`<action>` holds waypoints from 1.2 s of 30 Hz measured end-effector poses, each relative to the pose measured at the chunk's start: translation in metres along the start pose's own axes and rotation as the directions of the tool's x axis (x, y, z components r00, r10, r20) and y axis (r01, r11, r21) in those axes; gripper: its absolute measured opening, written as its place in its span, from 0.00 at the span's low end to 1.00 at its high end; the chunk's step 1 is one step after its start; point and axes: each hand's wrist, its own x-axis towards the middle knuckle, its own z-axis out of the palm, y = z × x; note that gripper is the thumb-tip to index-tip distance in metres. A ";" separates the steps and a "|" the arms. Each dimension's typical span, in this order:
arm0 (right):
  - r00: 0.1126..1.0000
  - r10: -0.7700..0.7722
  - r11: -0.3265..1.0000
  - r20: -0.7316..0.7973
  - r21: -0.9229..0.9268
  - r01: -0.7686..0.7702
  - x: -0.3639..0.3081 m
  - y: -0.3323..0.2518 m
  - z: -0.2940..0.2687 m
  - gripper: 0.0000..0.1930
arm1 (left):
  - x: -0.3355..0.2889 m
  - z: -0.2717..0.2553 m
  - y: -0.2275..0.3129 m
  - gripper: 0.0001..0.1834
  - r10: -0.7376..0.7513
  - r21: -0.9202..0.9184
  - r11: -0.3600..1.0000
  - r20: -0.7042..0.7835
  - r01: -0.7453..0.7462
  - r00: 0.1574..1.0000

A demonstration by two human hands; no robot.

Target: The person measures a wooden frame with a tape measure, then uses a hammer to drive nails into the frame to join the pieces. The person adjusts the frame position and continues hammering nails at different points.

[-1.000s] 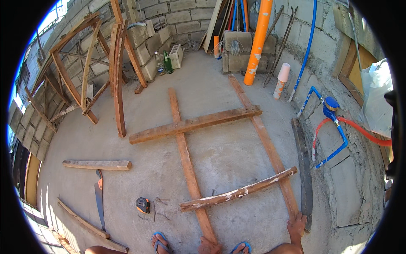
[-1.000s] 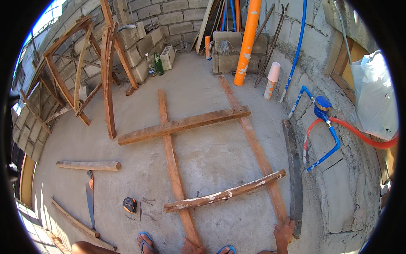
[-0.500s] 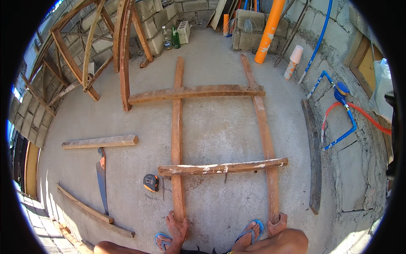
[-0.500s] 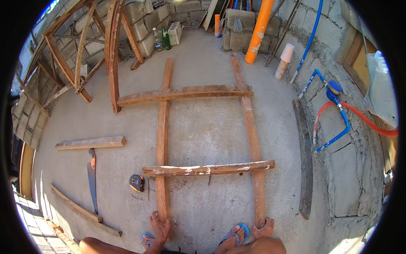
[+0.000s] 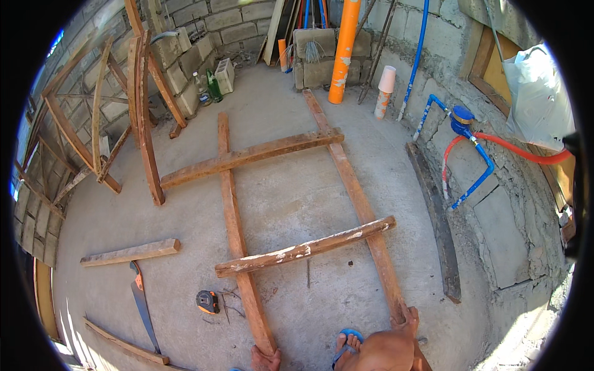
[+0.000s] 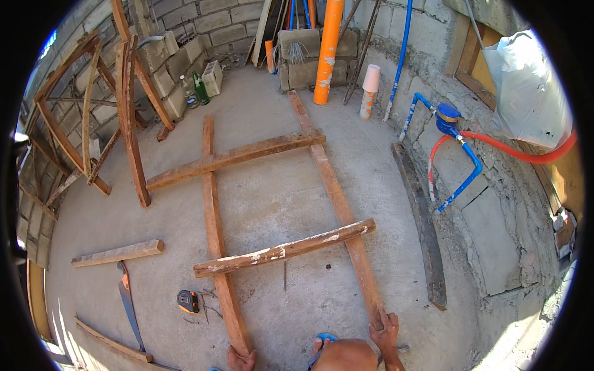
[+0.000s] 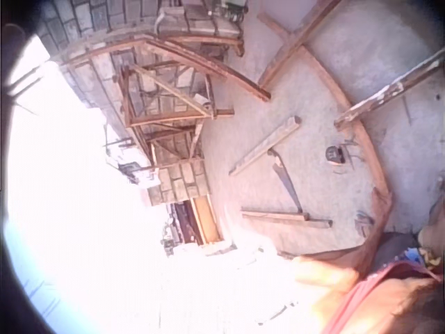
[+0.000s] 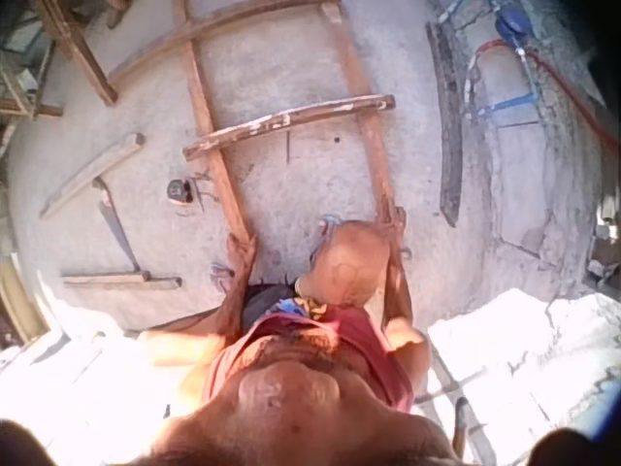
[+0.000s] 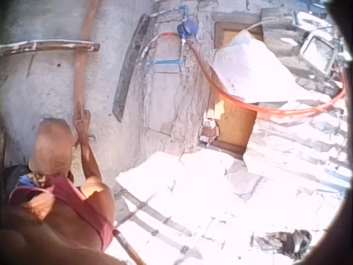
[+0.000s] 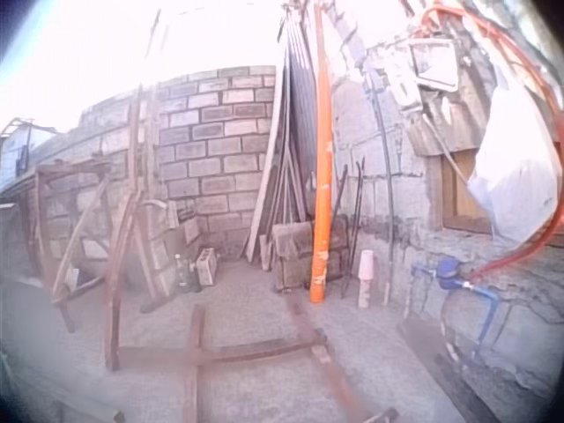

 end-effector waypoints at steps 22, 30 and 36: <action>0.940 0.205 0.972 -0.272 0.172 -0.162 0.027 -0.033 0.044 0.26 | 0.055 0.011 -0.007 0.44 0.270 -0.041 0.961 -0.084 -0.274 0.959; 0.968 0.112 0.988 -0.223 0.126 -0.085 0.022 -0.028 0.022 0.30 | 0.041 0.023 0.012 0.52 0.246 0.082 0.969 -0.210 -0.234 0.946; 0.921 0.377 0.914 0.093 -0.199 -0.354 0.008 -0.010 0.023 0.36 | 0.042 0.006 0.032 0.43 0.034 0.067 0.997 -0.045 -0.031 0.998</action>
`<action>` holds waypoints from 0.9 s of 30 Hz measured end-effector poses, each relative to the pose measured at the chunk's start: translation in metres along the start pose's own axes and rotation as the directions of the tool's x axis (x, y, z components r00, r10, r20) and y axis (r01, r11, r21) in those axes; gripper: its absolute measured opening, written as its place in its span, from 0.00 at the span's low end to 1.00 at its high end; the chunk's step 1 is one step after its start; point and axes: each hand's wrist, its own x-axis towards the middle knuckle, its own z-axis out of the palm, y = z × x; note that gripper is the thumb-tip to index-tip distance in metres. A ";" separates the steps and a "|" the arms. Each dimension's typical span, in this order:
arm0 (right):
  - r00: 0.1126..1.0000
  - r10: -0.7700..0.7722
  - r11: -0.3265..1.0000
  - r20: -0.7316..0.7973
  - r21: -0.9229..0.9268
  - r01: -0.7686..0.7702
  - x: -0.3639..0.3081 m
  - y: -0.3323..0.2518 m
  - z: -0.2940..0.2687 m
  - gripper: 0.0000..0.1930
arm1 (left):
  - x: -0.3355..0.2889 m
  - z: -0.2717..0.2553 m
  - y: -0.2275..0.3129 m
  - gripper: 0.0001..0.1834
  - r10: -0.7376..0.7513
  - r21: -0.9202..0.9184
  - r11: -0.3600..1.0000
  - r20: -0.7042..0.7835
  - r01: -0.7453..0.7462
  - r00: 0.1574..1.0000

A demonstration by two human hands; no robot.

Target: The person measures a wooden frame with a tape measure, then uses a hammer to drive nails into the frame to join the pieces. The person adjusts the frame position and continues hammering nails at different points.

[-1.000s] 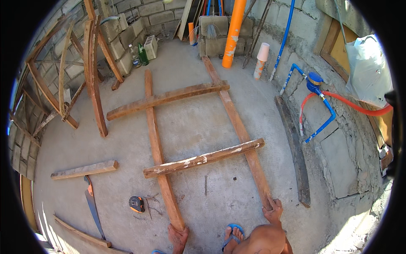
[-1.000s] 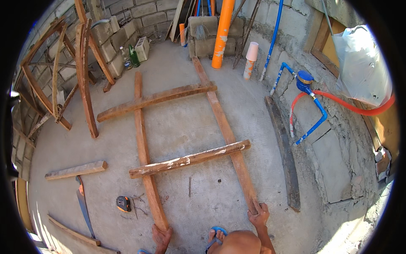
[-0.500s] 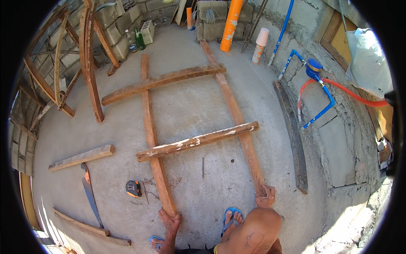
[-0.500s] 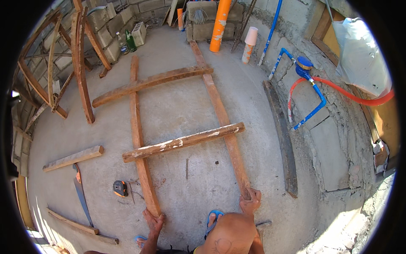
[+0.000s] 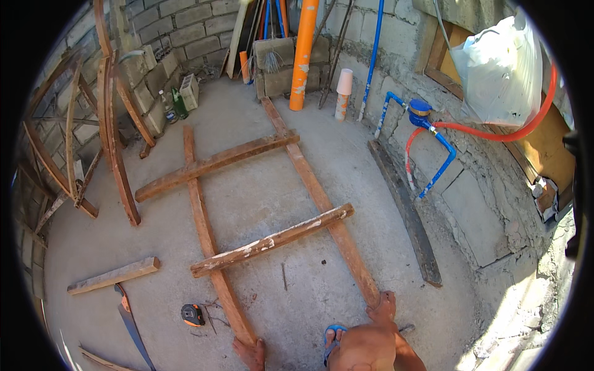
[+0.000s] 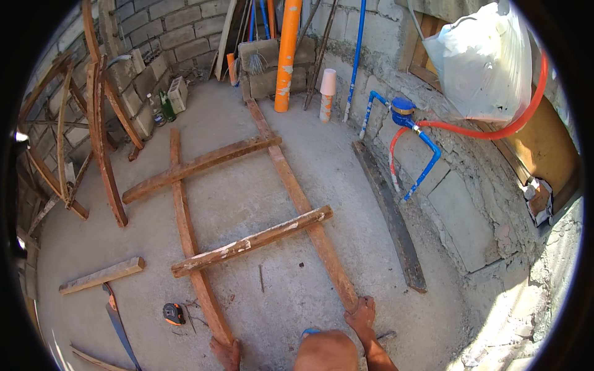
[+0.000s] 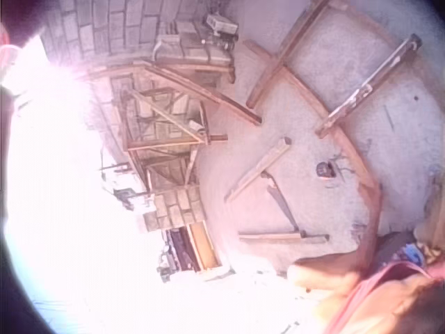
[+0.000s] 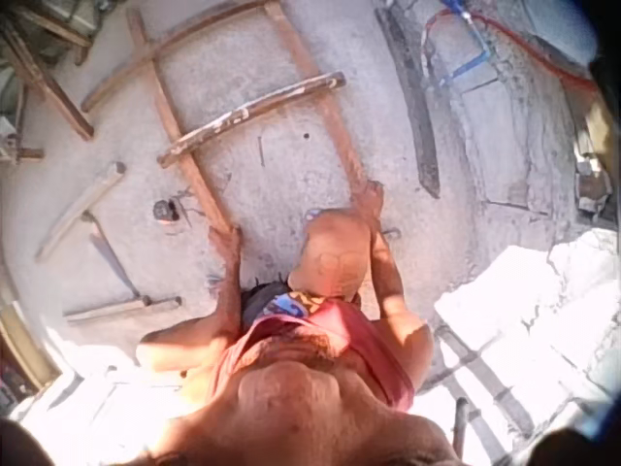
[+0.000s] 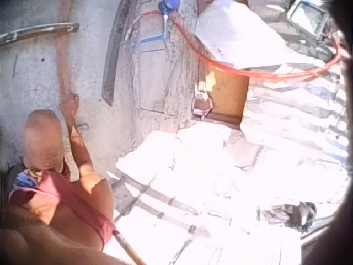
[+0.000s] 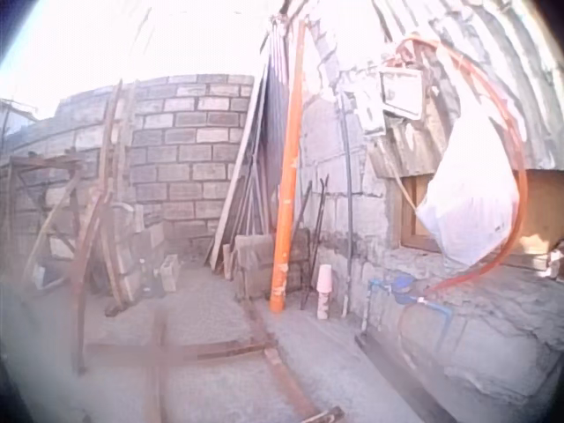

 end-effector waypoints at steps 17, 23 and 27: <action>0.985 -0.098 0.983 0.141 0.169 0.073 0.012 -0.003 -0.028 0.36 | 0.012 0.030 -0.057 0.52 0.121 -0.085 0.989 -0.045 -0.124 0.992; 0.999 0.035 0.970 0.017 0.238 -0.038 -0.006 -0.020 -0.032 0.34 | 0.027 0.023 -0.052 0.47 0.208 -0.160 0.963 -0.076 -0.218 0.975; 1.000 0.011 0.960 -0.009 0.279 -0.008 -0.006 -0.007 -0.023 0.32 | 0.066 -0.019 -0.026 0.40 0.135 -0.373 0.903 -0.225 -0.213 0.965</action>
